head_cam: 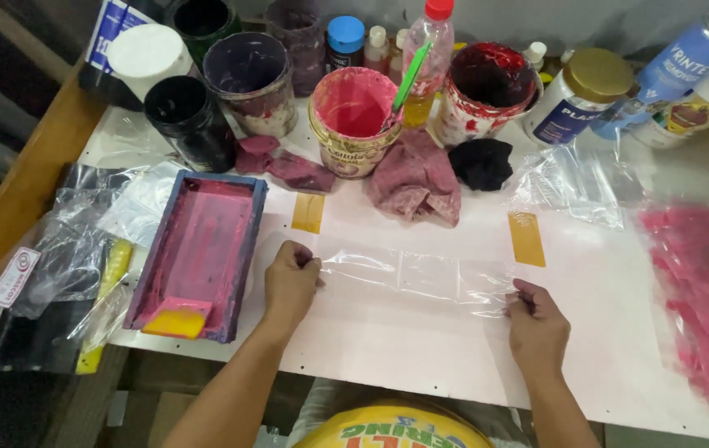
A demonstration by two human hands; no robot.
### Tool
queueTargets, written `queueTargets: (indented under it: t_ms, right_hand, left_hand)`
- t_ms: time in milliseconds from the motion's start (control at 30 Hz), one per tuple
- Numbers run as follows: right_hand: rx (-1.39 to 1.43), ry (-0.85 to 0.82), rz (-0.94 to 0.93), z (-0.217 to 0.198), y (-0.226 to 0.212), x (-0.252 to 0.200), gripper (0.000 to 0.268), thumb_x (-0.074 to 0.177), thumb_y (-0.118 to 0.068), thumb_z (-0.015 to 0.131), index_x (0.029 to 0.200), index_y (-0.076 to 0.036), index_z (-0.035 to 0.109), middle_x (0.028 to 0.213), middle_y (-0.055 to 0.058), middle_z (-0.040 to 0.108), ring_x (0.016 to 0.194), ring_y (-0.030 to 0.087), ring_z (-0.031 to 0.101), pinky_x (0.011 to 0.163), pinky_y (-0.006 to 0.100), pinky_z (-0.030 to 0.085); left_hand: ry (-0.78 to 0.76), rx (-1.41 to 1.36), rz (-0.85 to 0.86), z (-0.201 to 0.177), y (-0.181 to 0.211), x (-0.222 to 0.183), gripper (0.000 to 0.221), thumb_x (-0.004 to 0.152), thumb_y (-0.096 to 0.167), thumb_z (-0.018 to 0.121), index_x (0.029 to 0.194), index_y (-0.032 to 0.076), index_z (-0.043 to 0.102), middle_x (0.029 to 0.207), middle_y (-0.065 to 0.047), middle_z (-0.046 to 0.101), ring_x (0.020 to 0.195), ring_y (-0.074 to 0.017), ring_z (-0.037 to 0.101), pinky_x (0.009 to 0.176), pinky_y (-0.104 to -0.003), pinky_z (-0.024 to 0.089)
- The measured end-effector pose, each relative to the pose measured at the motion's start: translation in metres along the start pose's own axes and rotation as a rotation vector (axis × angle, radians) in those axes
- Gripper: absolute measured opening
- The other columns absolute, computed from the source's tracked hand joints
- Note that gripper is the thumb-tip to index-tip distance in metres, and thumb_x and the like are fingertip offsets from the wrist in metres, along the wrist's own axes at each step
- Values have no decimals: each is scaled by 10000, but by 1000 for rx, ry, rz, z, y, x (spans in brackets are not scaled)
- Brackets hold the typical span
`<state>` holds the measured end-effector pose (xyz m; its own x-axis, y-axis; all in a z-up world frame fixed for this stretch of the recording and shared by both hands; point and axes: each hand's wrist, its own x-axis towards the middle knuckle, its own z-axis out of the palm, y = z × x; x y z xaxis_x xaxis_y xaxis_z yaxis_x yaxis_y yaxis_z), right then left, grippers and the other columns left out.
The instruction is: Preparing and cleaning small plastic bags on a workbench for screen printing, including handling a screen printing frame.
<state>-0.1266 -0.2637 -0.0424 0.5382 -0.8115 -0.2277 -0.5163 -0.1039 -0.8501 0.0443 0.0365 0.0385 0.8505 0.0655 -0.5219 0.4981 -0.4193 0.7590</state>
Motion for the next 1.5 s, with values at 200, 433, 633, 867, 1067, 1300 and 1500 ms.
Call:
queueTargets:
  t_ms: [200, 433, 633, 867, 1067, 1300, 1500]
  right_hand:
    - [-1, 13, 40, 0, -7, -1, 362, 940, -124, 618, 1295, -136, 690, 952, 4, 669, 776, 155, 634, 848, 260, 489]
    - [-7, -7, 46, -2, -9, 4, 407, 919, -120, 608, 1320, -111, 675, 914, 28, 663, 788, 159, 647, 845, 269, 512]
    - [-38, -17, 151, -4, -23, 2, 422, 916, -115, 598, 1331, -152, 670, 962, 24, 675, 780, 175, 646, 832, 272, 505]
    - [-49, -18, 72, -5, -27, 6, 414, 927, 0, 647, 1341, 15, 636, 926, 207, 705, 682, 246, 674, 509, 315, 564]
    - [-28, -46, 132, -5, -35, 1, 383, 935, -54, 643, 1317, -23, 647, 868, 155, 655, 664, 239, 621, 572, 324, 547]
    - [-88, -72, 212, -4, -58, -1, 422, 942, -209, 657, 1348, -104, 618, 852, 80, 634, 664, 224, 623, 683, 336, 541]
    - [63, -110, 143, -3, -37, 7, 373, 953, -46, 613, 1289, -140, 745, 947, 44, 636, 727, 177, 562, 742, 268, 529]
  left_hand:
    - [8, 42, 22, 3, -7, 10, 85, 952, 135, 623, 1018, 91, 592, 929, -65, 704, 636, -200, 708, 663, -300, 558]
    - [-39, 98, -7, 1, 6, 8, 231, 941, 211, 620, 1159, 134, 607, 879, -20, 638, 615, -196, 693, 603, -329, 485]
    - [-51, 359, 0, 5, -1, 20, 205, 966, 242, 573, 1163, 186, 592, 810, -27, 700, 653, -228, 668, 698, -379, 516]
    - [32, 366, 105, 7, -16, 25, 305, 917, 265, 710, 1199, 149, 695, 1060, -72, 788, 1040, -276, 742, 881, -395, 571]
    - [22, 299, 23, 4, -3, 16, 294, 936, 290, 670, 1193, 147, 688, 1033, -43, 744, 802, -230, 704, 720, -356, 565]
    - [-16, 323, -80, 6, 16, 18, 280, 923, 329, 638, 1131, 148, 688, 844, -46, 742, 611, -194, 683, 629, -314, 519]
    - [-26, 250, -96, 9, 6, 34, 196, 897, 185, 620, 1081, 172, 689, 742, -45, 734, 574, -153, 694, 571, -294, 493]
